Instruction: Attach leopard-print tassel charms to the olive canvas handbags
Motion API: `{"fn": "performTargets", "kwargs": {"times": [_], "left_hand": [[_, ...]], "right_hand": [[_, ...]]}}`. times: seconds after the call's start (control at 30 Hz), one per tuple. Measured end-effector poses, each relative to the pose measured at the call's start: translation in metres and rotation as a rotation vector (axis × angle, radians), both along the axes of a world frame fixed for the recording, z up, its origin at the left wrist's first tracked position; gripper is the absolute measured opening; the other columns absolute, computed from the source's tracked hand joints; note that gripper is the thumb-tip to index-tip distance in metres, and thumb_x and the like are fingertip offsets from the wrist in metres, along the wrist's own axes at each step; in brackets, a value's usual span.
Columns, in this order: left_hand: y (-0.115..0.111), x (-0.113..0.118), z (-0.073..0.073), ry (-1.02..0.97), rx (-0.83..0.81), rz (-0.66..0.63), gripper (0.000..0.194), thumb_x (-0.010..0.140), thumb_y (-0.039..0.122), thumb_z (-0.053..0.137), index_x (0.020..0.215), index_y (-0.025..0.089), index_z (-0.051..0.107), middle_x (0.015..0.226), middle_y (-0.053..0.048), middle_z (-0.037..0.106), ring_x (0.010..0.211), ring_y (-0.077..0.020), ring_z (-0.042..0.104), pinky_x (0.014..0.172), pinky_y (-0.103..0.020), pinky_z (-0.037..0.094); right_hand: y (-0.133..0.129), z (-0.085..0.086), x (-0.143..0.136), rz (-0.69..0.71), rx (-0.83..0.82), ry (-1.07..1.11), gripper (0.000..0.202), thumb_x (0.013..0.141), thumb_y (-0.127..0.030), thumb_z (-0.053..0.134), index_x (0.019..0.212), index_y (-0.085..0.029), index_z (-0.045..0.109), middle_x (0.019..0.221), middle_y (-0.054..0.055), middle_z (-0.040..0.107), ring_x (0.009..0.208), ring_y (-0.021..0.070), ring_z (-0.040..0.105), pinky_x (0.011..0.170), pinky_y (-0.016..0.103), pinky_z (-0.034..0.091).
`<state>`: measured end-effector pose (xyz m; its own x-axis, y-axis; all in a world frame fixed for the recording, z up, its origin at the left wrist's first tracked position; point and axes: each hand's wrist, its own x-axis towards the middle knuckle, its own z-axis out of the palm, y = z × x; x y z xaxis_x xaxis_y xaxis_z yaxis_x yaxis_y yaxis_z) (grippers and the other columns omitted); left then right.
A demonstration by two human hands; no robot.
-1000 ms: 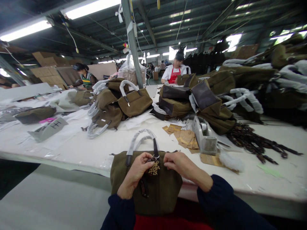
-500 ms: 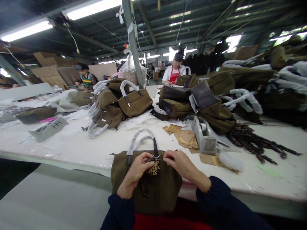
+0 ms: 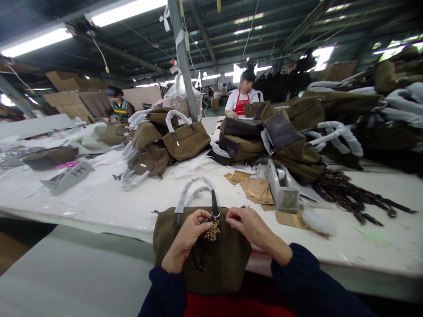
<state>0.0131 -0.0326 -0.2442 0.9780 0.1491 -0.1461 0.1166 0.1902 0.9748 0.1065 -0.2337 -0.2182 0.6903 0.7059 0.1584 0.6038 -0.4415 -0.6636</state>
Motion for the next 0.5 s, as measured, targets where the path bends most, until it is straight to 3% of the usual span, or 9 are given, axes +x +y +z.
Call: {"fn": "performTargets", "kwargs": {"times": [0.23, 0.4, 0.5], "left_hand": [[-0.001, 0.0, 0.002, 0.013, 0.003, 0.002, 0.034, 0.068, 0.027, 0.082, 0.092, 0.016, 0.062, 0.085, -0.002, 0.067, 0.074, -0.0118, 0.061, 0.066, -0.021, 0.047], [-0.001, 0.0, 0.005, 0.023, -0.042, -0.065, 0.041, 0.072, 0.029, 0.078, 0.108, 0.017, 0.06, 0.096, -0.005, 0.068, 0.074, -0.0124, 0.062, 0.062, -0.02, 0.048], [-0.002, 0.001, 0.007, 0.05, 0.002, -0.05, 0.04, 0.072, 0.031, 0.077, 0.106, 0.017, 0.062, 0.093, -0.004, 0.067, 0.073, -0.0126, 0.062, 0.056, -0.018, 0.047]], "right_hand": [[0.002, -0.002, -0.001, -0.004, 0.011, 0.013, 0.013, 0.09, -0.027, 0.058, 0.083, -0.021, 0.068, 0.075, -0.001, 0.068, 0.07, 0.0145, 0.059, 0.066, 0.024, 0.037], [0.01, -0.008, -0.001, -0.015, -0.001, -0.024, 0.011, 0.089, -0.026, 0.06, 0.083, -0.022, 0.068, 0.076, -0.001, 0.069, 0.071, 0.0146, 0.06, 0.068, 0.025, 0.037], [0.014, -0.011, 0.001, -0.029, -0.016, -0.056, 0.011, 0.089, -0.025, 0.06, 0.084, -0.023, 0.069, 0.079, -0.001, 0.071, 0.074, 0.0155, 0.062, 0.07, 0.026, 0.038]]}}
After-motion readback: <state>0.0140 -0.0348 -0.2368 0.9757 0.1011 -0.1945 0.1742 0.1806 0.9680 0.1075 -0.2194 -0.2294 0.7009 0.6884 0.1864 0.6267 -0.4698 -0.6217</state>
